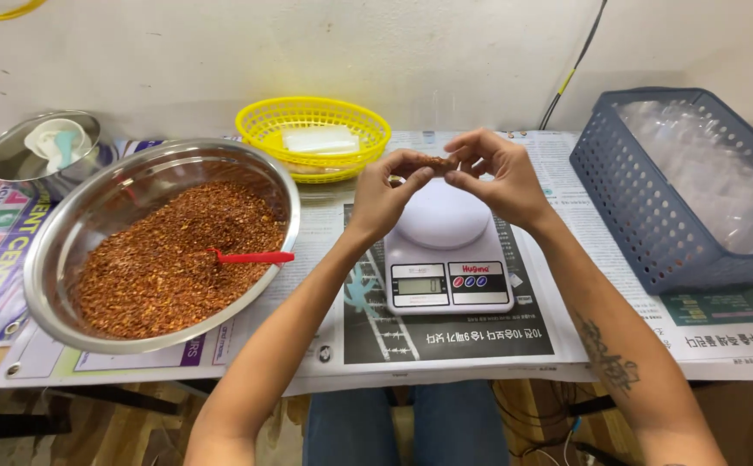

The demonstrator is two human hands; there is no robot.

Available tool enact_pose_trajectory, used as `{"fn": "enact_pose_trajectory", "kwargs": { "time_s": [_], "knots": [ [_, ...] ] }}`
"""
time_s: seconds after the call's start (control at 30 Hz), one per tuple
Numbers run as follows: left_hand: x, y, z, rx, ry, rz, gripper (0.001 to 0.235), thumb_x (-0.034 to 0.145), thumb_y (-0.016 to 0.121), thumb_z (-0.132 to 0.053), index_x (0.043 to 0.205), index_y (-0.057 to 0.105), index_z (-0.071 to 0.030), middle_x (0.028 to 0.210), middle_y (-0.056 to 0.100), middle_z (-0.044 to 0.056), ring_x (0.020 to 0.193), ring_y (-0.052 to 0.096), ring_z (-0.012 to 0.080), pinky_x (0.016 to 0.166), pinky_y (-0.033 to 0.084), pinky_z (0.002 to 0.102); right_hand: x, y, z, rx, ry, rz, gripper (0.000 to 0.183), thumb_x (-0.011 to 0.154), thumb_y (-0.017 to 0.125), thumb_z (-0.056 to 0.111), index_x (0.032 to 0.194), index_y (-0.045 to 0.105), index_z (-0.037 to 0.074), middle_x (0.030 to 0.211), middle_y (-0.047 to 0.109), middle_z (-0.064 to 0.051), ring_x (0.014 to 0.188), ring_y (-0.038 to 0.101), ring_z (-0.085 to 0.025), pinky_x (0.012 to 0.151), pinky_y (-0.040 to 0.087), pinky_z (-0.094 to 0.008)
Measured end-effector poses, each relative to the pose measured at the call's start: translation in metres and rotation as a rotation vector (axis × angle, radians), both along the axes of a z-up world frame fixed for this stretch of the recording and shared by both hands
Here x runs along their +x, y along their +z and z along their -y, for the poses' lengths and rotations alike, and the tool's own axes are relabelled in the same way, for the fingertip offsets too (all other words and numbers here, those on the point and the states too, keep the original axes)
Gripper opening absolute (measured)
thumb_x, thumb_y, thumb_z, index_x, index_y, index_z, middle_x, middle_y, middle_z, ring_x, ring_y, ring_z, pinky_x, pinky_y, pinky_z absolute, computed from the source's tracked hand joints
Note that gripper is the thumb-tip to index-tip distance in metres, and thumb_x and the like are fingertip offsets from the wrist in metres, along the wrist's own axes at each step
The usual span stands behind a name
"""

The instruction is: Portioning chili flakes into small plastic bags and weighing them on a digital scale

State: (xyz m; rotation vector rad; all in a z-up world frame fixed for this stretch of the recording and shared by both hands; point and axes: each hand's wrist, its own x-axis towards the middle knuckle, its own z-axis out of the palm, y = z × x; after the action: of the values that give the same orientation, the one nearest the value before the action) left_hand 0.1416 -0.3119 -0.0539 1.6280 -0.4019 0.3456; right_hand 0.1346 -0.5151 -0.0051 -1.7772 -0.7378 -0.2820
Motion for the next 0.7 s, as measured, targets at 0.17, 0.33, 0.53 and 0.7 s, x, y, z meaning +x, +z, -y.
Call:
{"fn": "enact_pose_trajectory", "kwargs": {
  "time_s": [0.17, 0.33, 0.53, 0.7],
  "knots": [
    [0.011, -0.007, -0.003, 0.071, 0.004, 0.028, 0.016, 0.087, 0.082, -0.025, 0.102, 0.078, -0.021, 0.087, 0.077, -0.003, 0.082, 0.070, 0.0074, 0.071, 0.055, 0.022, 0.009, -0.022, -0.008, -0.012, -0.076, 0.023, 0.019, 0.089, 0.084, 0.009, 0.105, 0.075, 0.006, 0.085, 0.070, -0.004, 0.078, 0.061, -0.010, 0.068, 0.051, -0.024],
    [-0.005, -0.014, -0.005, 0.044, -0.022, 0.014, 0.028, 0.083, 0.086, -0.032, 0.108, 0.077, -0.022, 0.090, 0.076, -0.002, 0.084, 0.066, 0.0082, 0.069, 0.053, 0.021, -0.001, -0.035, -0.010, -0.008, -0.173, 0.071, 0.016, 0.090, 0.087, 0.013, 0.102, 0.077, 0.010, 0.083, 0.070, -0.001, 0.076, 0.059, -0.009, 0.068, 0.049, -0.022],
    [-0.018, -0.019, -0.012, 0.122, 0.032, 0.164, 0.018, 0.083, 0.085, -0.024, 0.100, 0.078, -0.022, 0.082, 0.073, -0.003, 0.080, 0.064, 0.0125, 0.073, 0.050, 0.024, -0.026, -0.030, -0.025, -0.173, -0.230, 0.464, 0.013, 0.093, 0.081, 0.007, 0.105, 0.076, 0.007, 0.084, 0.069, -0.006, 0.078, 0.060, -0.023, 0.073, 0.052, -0.033],
    [-0.028, -0.014, -0.013, 0.159, 0.022, 0.127, 0.038, 0.083, 0.086, -0.032, 0.117, 0.072, -0.023, 0.092, 0.073, -0.001, 0.089, 0.057, 0.0163, 0.088, 0.048, 0.031, -0.020, -0.037, -0.015, -0.019, -0.267, 0.282, 0.005, 0.099, 0.077, 0.010, 0.104, 0.075, 0.009, 0.081, 0.069, -0.002, 0.077, 0.059, -0.014, 0.073, 0.049, -0.028]
  ]
}}
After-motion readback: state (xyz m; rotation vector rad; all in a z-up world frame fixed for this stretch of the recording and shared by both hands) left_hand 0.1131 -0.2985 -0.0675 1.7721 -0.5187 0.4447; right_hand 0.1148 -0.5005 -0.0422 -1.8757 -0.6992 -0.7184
